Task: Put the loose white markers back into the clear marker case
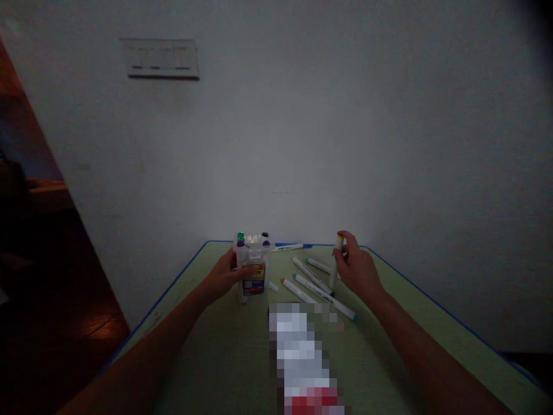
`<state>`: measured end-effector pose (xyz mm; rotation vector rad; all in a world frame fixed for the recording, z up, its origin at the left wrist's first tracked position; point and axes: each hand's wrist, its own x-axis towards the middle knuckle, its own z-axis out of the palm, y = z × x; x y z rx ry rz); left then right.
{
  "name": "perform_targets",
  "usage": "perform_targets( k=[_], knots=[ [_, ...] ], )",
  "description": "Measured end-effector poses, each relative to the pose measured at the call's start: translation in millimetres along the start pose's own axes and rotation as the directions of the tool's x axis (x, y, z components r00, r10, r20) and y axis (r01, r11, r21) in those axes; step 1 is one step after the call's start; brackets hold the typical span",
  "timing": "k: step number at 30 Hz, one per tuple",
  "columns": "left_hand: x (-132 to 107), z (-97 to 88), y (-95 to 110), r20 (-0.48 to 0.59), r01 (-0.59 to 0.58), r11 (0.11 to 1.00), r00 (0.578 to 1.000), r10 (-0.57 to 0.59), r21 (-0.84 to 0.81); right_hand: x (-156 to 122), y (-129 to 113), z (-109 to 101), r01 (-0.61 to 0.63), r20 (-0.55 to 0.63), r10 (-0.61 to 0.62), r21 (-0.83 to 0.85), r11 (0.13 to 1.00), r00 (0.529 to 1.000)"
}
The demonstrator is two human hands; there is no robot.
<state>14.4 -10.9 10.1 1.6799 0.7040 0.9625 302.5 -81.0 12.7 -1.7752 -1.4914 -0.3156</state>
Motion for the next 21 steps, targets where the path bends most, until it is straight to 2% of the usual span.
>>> perform_targets(
  k=[8, 21],
  knots=[
    [-1.4, 0.1, 1.7, -0.008, -0.001, 1.000, 1.000, 0.001, -0.015, 1.0, 2.5, 2.4, 0.012, -0.038, -0.013, -0.024, 1.000, 0.999],
    [0.2, -0.4, -0.2, -0.012, 0.003, 1.000, 1.000, -0.003, -0.006, 0.8, 1.7, 3.0, 0.028, -0.027, -0.029, -0.011, 1.000, 0.999]
  ],
)
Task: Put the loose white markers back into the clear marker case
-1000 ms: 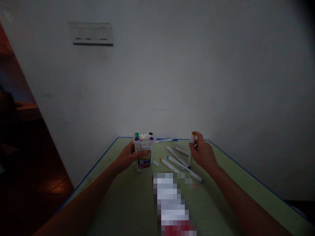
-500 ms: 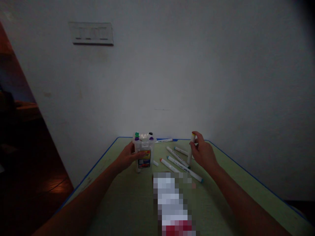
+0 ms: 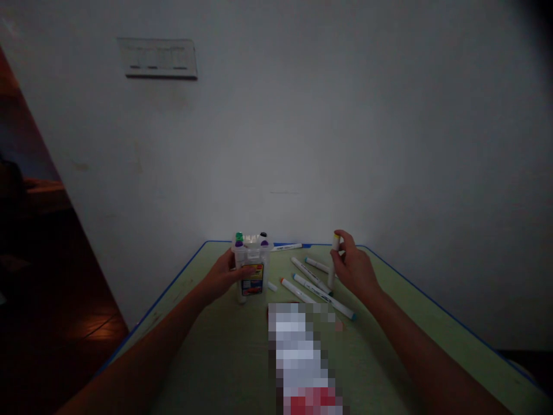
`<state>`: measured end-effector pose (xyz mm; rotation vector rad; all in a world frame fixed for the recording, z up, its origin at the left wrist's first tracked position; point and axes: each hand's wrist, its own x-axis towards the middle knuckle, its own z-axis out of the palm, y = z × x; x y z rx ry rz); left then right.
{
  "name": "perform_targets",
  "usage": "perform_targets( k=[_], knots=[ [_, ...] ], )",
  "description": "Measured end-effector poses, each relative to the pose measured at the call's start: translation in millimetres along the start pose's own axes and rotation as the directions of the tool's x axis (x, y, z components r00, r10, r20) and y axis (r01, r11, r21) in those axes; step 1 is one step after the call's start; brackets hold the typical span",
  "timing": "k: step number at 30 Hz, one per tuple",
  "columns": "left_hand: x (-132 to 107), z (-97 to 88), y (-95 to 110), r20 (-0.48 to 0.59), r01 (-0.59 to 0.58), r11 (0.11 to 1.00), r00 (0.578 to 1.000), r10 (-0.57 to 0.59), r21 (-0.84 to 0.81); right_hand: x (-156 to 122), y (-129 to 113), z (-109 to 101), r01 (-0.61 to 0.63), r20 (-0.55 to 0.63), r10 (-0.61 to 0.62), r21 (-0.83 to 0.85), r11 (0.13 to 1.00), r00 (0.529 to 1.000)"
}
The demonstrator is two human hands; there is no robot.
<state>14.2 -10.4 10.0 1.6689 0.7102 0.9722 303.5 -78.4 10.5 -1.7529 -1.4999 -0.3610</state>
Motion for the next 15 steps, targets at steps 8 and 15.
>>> perform_targets(
  k=[8, 15],
  knots=[
    [-0.7, 0.4, -0.7, -0.018, 0.008, 1.000, 1.000, -0.008, -0.019, 0.1, 1.6, 2.5, -0.017, 0.009, 0.017, 0.011, 1.000, 1.000],
    [0.3, 0.4, -0.4, -0.003, -0.010, 1.000, 1.000, 0.010, -0.014, 1.3, 2.3, 2.2, -0.021, 0.017, 0.022, -0.017, 1.000, 1.000]
  ],
)
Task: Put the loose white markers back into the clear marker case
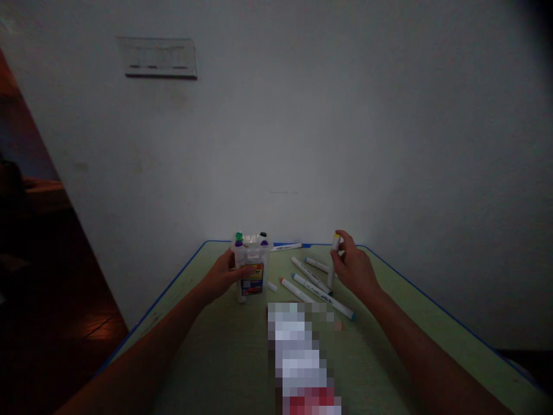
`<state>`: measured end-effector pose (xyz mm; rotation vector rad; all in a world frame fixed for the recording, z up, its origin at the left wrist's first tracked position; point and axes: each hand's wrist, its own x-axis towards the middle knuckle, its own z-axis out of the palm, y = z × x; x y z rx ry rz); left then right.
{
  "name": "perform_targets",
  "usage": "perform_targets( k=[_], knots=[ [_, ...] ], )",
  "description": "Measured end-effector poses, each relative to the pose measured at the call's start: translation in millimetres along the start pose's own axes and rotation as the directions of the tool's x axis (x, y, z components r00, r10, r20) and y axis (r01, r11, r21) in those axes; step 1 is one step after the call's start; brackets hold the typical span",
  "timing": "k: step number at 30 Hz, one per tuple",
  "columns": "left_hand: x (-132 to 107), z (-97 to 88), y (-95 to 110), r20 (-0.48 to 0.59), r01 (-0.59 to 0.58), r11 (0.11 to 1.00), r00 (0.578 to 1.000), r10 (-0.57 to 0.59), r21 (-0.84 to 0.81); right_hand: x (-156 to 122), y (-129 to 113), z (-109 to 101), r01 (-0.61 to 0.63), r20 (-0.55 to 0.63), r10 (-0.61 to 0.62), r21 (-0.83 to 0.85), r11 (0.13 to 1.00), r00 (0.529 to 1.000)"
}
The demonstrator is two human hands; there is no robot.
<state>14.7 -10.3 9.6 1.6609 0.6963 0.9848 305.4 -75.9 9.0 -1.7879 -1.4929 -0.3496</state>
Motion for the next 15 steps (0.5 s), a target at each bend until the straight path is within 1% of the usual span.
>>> perform_targets(
  k=[5, 10, 15],
  knots=[
    [-0.7, 1.5, 1.8, -0.008, 0.024, 1.000, 1.000, -0.024, -0.013, 0.0, -0.3, 0.1, -0.016, 0.014, 0.016, -0.003, 1.000, 1.000],
    [-1.6, 1.1, 2.3, -0.010, 0.012, 1.000, 1.000, -0.012, -0.010, 0.3, 1.4, 1.3, -0.005, 0.002, 0.005, -0.009, 1.000, 1.000],
    [-1.6, 0.3, 2.3, 0.015, -0.003, 1.000, 1.000, 0.003, 0.010, 0.2, 1.6, 1.6, -0.002, 0.012, 0.003, -0.031, 1.000, 1.000]
  ],
)
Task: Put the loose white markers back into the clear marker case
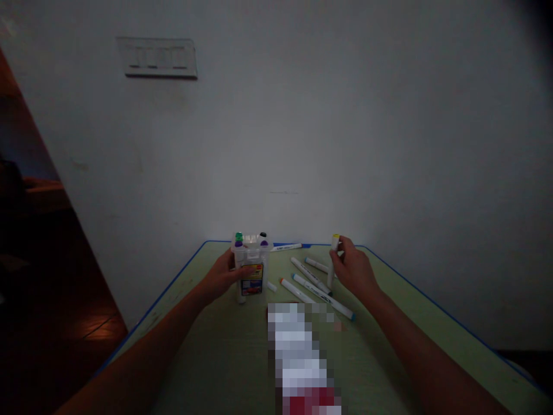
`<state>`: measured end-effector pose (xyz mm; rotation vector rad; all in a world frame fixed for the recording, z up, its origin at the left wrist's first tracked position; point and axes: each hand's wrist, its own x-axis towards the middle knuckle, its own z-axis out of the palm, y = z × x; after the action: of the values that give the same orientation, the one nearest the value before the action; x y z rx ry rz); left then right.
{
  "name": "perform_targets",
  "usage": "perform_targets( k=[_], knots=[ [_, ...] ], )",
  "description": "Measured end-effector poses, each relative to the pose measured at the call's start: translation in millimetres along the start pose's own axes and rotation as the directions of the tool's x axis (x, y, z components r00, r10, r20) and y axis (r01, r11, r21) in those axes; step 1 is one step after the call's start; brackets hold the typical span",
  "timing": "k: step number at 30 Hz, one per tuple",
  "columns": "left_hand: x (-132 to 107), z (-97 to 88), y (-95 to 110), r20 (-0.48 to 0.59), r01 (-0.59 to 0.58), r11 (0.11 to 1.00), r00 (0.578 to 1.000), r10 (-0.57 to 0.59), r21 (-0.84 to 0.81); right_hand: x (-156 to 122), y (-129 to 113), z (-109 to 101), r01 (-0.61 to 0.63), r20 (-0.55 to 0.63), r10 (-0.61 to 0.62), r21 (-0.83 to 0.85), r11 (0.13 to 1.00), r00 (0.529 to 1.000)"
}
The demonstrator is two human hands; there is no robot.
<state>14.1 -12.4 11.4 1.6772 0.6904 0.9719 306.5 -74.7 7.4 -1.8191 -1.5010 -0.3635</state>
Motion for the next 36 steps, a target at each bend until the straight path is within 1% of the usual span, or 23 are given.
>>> perform_targets(
  k=[6, 12, 18, 31, 36],
  knots=[
    [0.4, 0.3, -0.2, -0.018, 0.002, 1.000, 1.000, -0.002, -0.010, -0.4, -2.0, -1.0, -0.008, -0.004, 0.008, 0.016, 1.000, 1.000],
    [0.0, 1.2, 1.4, -0.007, 0.011, 1.000, 1.000, -0.011, 0.006, -1.3, -4.1, -3.1, -0.009, -0.004, 0.009, 0.066, 0.998, 1.000],
    [0.5, 0.6, 0.2, -0.023, 0.003, 1.000, 1.000, -0.003, -0.010, -2.3, -3.6, -4.0, 0.024, -0.023, -0.023, 0.060, 0.998, 0.999],
    [0.3, -0.5, -1.4, -0.014, 0.005, 1.000, 1.000, -0.005, -0.020, -1.0, -2.0, -3.1, 0.012, -0.037, -0.011, 0.035, 0.999, 0.999],
    [0.7, -0.3, -2.3, -0.009, 0.007, 1.000, 1.000, -0.008, -0.014, -0.8, -2.6, -3.8, -0.005, -0.012, 0.005, 0.033, 0.999, 1.000]
  ],
)
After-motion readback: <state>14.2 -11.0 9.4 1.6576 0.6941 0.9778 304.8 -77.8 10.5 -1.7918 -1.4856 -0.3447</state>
